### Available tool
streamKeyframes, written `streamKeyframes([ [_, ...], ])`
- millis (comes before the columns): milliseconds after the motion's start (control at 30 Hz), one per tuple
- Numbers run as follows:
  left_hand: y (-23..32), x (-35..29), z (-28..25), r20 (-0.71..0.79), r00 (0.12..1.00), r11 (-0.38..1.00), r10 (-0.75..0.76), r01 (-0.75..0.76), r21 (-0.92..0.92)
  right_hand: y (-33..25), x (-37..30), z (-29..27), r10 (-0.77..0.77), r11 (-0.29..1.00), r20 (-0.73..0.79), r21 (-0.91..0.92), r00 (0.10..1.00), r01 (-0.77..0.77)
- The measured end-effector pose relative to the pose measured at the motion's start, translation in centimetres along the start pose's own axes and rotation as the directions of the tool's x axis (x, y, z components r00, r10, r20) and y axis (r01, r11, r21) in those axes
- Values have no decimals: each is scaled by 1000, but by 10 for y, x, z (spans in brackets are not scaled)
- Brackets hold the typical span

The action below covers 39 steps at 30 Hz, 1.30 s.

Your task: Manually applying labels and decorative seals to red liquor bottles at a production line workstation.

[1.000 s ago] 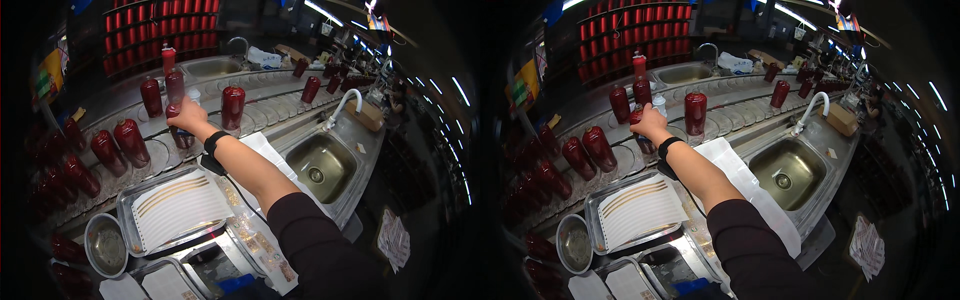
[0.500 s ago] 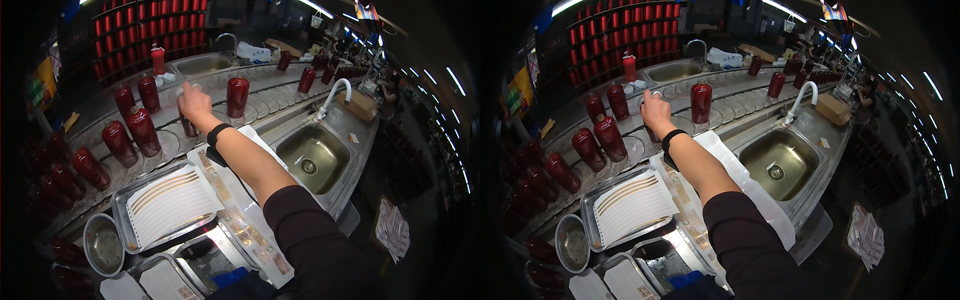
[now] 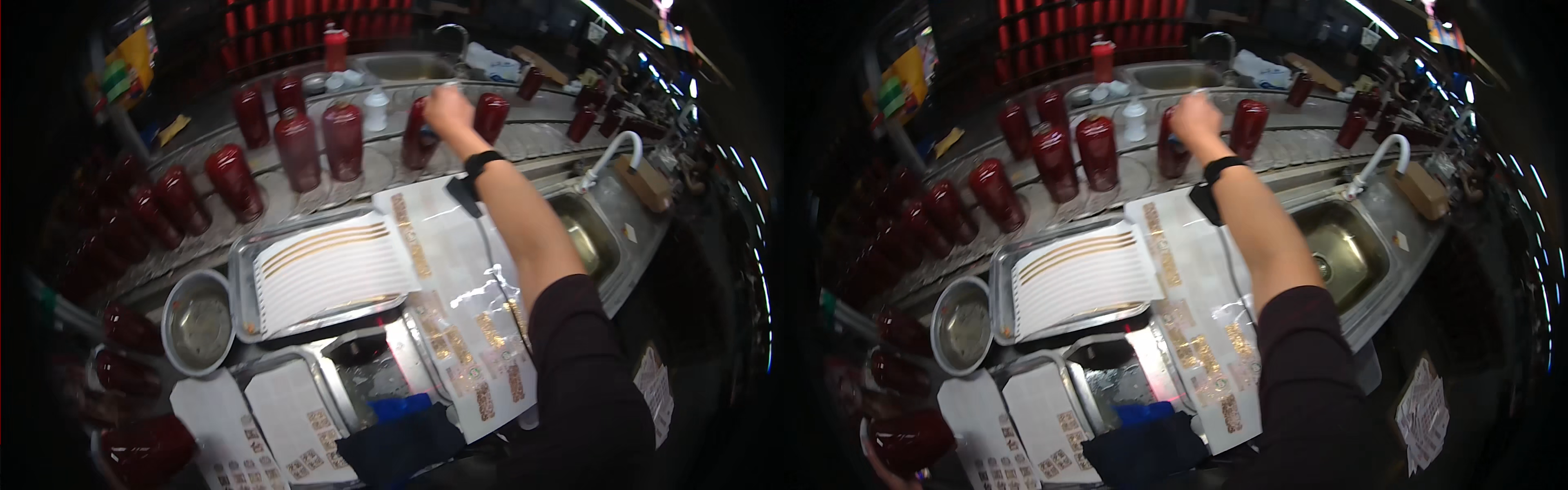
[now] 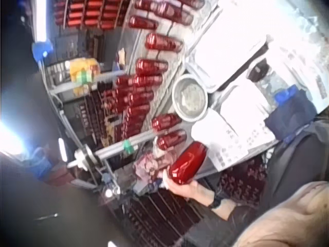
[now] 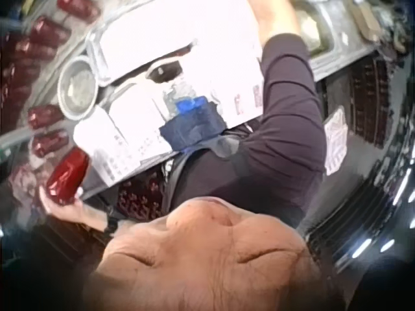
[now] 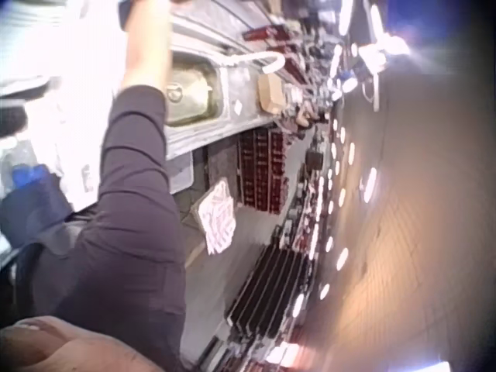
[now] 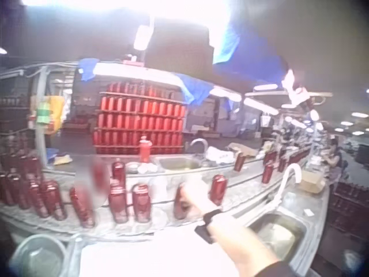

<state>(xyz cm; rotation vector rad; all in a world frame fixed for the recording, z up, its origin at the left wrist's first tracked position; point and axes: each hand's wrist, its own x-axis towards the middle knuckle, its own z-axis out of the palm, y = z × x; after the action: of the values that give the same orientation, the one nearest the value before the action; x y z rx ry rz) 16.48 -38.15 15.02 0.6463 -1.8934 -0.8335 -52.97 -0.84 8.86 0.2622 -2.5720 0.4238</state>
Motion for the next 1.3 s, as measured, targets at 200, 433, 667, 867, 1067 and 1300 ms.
streamKeyframes([
  [200, 84, -51, 114, 590, 677, 557, -440, 721, -412, 40, 1, -100, -107, 991, -100, 75, 989, 115],
  [433, 90, -94, 262, 953, -19, 545, -303, 817, 190, 31, -72, -179, -295, 895, -186, 290, 937, 339],
  [667, 73, -103, 315, 928, -199, 418, -314, 849, 323, 28, -150, -235, -342, 786, -107, 513, 934, 347],
  [867, 79, -99, 321, 912, -202, 363, -357, 870, 335, 21, -191, -258, -407, 750, -82, 538, 910, 384],
  [1067, 68, -97, 326, 928, -160, 286, -335, 921, 263, 2, -216, -265, -403, 709, -17, 626, 915, 324],
  [1300, 64, -99, 292, 881, -69, 141, -468, 978, 151, -12, -230, -281, -452, 720, -6, 588, 892, 369],
])
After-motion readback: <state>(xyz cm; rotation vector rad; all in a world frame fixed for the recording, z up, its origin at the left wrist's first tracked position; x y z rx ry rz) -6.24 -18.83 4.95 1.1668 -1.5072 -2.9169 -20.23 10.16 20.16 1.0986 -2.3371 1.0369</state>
